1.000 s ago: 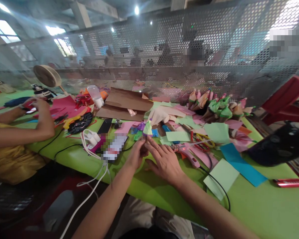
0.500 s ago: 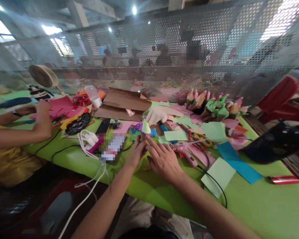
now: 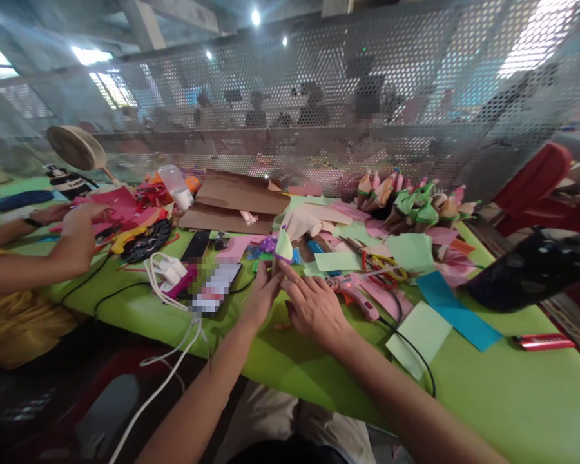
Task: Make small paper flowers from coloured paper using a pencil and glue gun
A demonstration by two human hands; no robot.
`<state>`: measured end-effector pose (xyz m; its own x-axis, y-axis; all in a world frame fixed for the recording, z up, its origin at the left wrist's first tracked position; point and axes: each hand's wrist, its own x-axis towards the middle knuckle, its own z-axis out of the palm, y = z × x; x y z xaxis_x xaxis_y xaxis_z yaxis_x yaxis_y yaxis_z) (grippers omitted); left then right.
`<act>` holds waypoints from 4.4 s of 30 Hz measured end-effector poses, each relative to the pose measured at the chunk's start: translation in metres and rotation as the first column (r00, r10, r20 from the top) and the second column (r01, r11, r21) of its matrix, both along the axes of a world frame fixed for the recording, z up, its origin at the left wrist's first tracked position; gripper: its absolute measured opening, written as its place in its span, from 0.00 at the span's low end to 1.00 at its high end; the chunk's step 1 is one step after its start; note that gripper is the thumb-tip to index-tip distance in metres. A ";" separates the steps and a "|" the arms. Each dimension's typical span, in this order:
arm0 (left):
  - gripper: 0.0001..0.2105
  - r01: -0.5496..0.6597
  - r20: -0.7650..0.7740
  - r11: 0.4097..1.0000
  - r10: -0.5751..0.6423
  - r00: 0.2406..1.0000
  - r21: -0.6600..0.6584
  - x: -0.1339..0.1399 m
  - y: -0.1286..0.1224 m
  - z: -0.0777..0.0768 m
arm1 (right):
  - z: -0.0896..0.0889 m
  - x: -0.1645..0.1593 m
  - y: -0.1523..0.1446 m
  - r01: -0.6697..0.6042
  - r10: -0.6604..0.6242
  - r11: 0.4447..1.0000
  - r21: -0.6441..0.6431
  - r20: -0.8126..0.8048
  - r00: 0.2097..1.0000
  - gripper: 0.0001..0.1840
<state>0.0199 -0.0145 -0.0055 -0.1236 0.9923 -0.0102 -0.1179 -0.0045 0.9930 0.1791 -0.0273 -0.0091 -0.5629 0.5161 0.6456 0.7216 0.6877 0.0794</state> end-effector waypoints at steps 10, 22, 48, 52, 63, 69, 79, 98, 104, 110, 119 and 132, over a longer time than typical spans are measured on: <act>0.10 0.057 -0.294 0.995 -0.030 0.955 0.086 -0.002 -0.003 0.006 | 0.000 0.005 0.002 0.001 -0.001 0.999 -0.046 -0.002 1.000 0.13; 0.08 0.037 -0.513 0.987 0.050 0.857 0.158 -0.003 -0.006 0.007 | 0.001 0.004 0.003 -0.005 0.004 0.999 -0.042 -0.028 1.000 0.14; 0.12 0.038 -0.845 0.996 0.053 0.532 0.087 0.006 -0.008 0.012 | 0.006 0.008 0.002 0.005 -0.009 0.997 -0.075 -0.044 0.999 0.15; 0.11 0.030 -0.852 0.993 0.081 0.517 0.112 0.006 -0.008 0.009 | 0.007 0.007 0.002 0.023 -0.026 0.997 -0.070 -0.041 0.999 0.15; 0.11 0.040 -0.874 0.991 0.095 0.477 0.130 0.005 -0.007 0.004 | 0.010 0.008 0.002 0.027 -0.028 0.999 -0.022 -0.067 0.997 0.13; 0.10 0.065 -0.837 0.971 0.163 0.523 0.230 0.004 -0.005 0.001 | 0.009 0.008 0.002 0.048 -0.049 0.998 -0.040 -0.034 0.998 0.14; 0.13 0.076 -0.920 0.981 0.141 0.366 0.181 0.004 -0.003 0.000 | 0.010 0.003 0.000 0.060 -0.060 0.998 0.009 -0.007 0.998 0.13; 0.11 0.007 -0.904 0.998 0.060 0.423 0.069 0.007 -0.010 0.016 | 0.010 0.002 -0.001 0.046 -0.046 0.999 0.009 0.014 0.999 0.15; 0.11 -0.008 -0.896 0.999 0.043 0.442 0.044 0.005 -0.008 0.013 | 0.006 0.002 -0.001 0.026 -0.026 0.999 -0.033 0.016 1.000 0.16; 0.11 -0.013 -0.892 0.999 0.044 0.449 0.043 0.005 -0.008 0.014 | 0.006 0.002 -0.001 0.035 -0.035 0.999 -0.024 0.000 0.999 0.14; 0.12 -0.021 -0.881 1.000 0.024 0.472 0.016 0.004 -0.010 0.016 | 0.005 0.004 -0.001 0.001 0.000 0.998 -0.058 0.015 1.000 0.18; 0.12 -0.039 -0.797 0.999 0.005 0.604 -0.024 0.008 -0.017 0.022 | 0.005 0.006 -0.004 -0.020 0.020 0.999 -0.034 -0.022 1.000 0.16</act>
